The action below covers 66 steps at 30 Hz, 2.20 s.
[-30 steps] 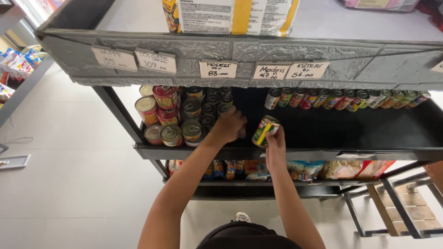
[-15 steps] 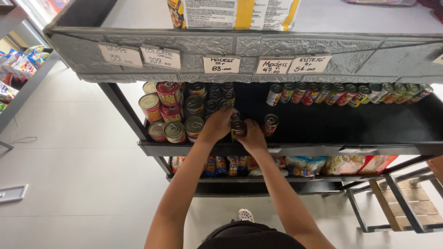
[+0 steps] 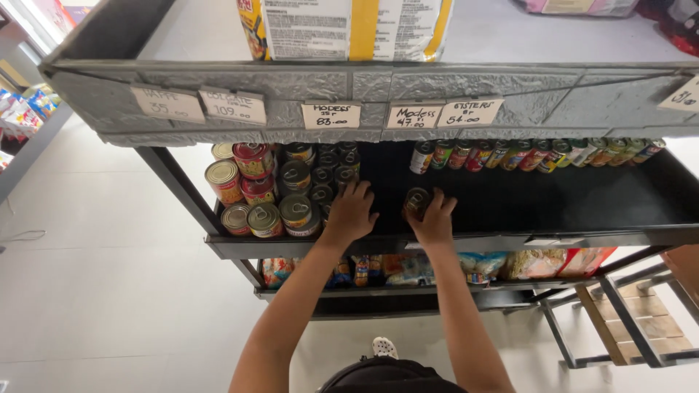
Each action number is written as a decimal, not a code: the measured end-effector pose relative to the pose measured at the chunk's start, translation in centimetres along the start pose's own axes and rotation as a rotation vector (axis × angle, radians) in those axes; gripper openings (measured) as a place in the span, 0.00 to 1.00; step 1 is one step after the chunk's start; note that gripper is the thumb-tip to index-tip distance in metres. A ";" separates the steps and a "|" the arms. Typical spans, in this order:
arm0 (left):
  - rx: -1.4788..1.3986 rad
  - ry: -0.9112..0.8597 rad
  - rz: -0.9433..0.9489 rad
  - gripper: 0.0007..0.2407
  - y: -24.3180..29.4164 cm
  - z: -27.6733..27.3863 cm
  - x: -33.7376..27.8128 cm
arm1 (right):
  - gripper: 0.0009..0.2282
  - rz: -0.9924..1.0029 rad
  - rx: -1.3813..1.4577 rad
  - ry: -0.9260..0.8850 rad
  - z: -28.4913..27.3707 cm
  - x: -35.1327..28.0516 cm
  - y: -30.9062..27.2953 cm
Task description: Stocking canned goods from a cardboard box onto grocery store shelves.
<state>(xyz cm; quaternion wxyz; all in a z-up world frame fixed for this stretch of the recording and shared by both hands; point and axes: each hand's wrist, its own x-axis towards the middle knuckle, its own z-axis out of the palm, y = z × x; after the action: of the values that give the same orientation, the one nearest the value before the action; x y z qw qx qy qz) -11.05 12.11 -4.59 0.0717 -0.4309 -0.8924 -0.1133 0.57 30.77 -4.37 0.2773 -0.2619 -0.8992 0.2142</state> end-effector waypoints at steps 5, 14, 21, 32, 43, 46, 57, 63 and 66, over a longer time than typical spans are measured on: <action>0.036 -0.017 -0.103 0.21 0.7 1.0 -0.1 | 0.37 0.055 0.165 -0.419 5.7 3.2 4.1; 0.040 0.269 -0.077 0.21 1.5 -0.7 -1.7 | 0.34 -0.074 0.280 -0.186 20.8 11.1 2.4; -0.061 0.140 -0.135 0.23 1.3 0.4 -1.2 | 0.17 -0.056 0.332 -0.316 24.0 12.5 3.1; -0.095 -0.083 -0.082 0.21 0.4 -1.3 -0.9 | 0.16 0.017 0.724 -0.641 24.2 9.7 3.6; -0.064 0.538 0.175 0.12 7.9 -0.8 -4.8 | 0.13 -0.526 0.350 0.228 -0.9 -10.5 3.6; -0.164 0.526 0.248 0.10 13.4 1.5 -6.8 | 0.11 -0.331 0.399 0.139 -3.7 -14.0 8.3; -0.708 0.082 0.493 0.10 37.1 10.3 -7.0 | 0.13 0.211 0.418 0.198 -18.8 -22.4 26.0; -0.900 -0.075 0.599 0.12 48.2 13.2 -5.3 | 0.08 0.473 0.362 0.247 -25.7 -26.2 33.8; -0.944 -0.187 0.623 0.12 52.0 15.0 -4.9 | 0.08 0.559 0.397 0.297 -27.5 -28.0 36.9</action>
<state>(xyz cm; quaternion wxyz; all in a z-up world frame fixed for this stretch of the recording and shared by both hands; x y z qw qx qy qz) 32.31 43.74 -12.89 -0.1777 -0.6672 -0.5784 -0.4344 50.24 49.31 -14.08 0.3808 -0.4666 -0.6839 0.4117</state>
